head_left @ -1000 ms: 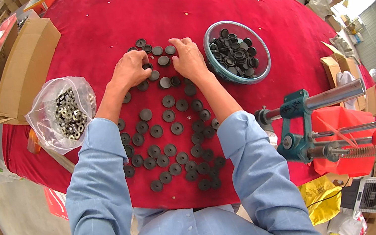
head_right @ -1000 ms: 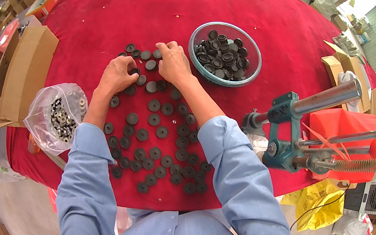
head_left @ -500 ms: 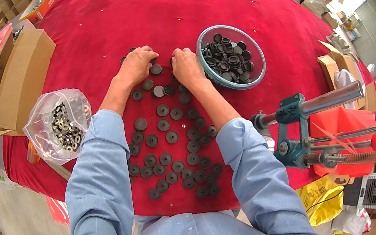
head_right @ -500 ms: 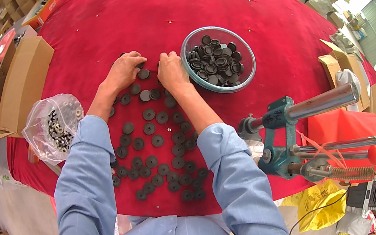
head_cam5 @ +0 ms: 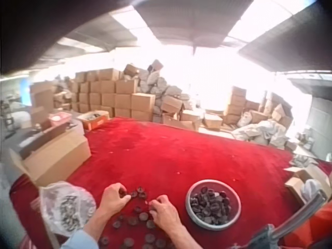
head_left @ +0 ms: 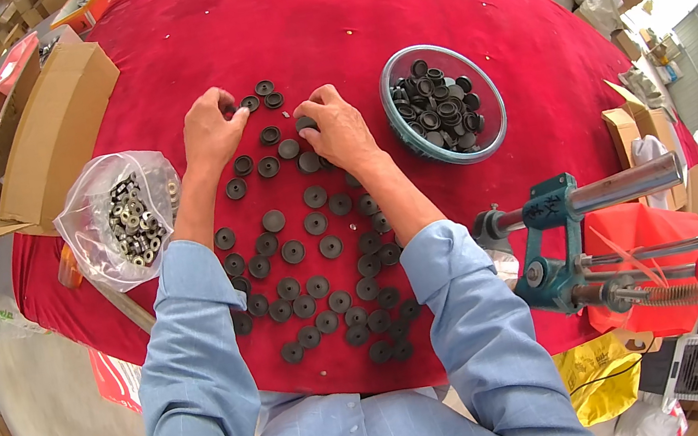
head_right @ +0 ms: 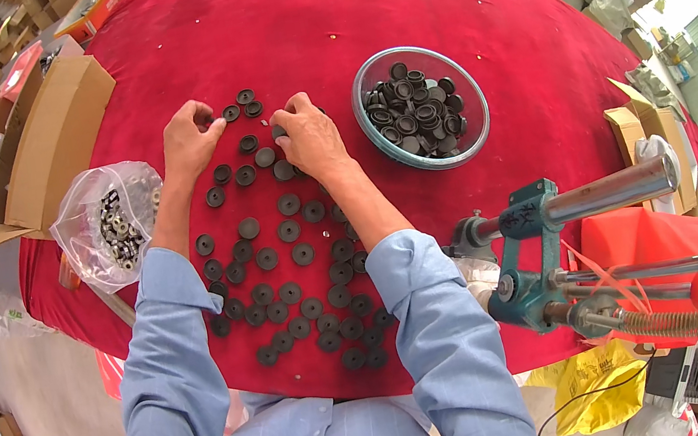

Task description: The person arranges dark circular washers on a red tablecloth and then places smaller metallic washers into their centers. The person handles the components by hand, organizing them into a grid pattern on the table.

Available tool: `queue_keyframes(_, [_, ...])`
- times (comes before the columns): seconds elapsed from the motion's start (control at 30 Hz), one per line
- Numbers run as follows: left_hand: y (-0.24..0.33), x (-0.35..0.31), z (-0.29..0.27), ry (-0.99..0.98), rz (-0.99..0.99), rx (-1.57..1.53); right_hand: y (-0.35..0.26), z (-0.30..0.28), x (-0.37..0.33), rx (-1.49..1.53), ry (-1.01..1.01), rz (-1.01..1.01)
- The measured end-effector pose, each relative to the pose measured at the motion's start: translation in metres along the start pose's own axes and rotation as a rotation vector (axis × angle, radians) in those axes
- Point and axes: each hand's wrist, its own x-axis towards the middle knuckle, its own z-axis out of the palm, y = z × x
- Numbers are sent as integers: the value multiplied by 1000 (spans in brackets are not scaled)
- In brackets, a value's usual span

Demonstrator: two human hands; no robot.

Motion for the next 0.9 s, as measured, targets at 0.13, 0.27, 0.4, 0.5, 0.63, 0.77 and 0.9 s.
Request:
queue_keyframes(0.13, [-26,-11,-3,-69,-75,185,-1,-6,-6,-25,-15,-33])
queue_keyframes(0.27, [-16,-7,-2,-105,-60,280,6,-22,-18,-79,-114,-107])
queue_keyframes(0.4, [-25,7,16,-3,168,170,9,-27,-23,-24,-74,-140])
queue_keyframes(0.5, [-29,16,36,-99,238,164,9,-35,-28,79,27,-31])
queue_keyframes(0.63, [-41,24,55,-118,350,164,12,-30,-25,90,114,45])
queue_keyframes(0.77, [-24,24,58,-355,354,182,27,-20,-23,-71,153,37])
queue_keyframes(0.9, [-11,18,55,-477,393,214,35,-10,-14,-68,48,133])
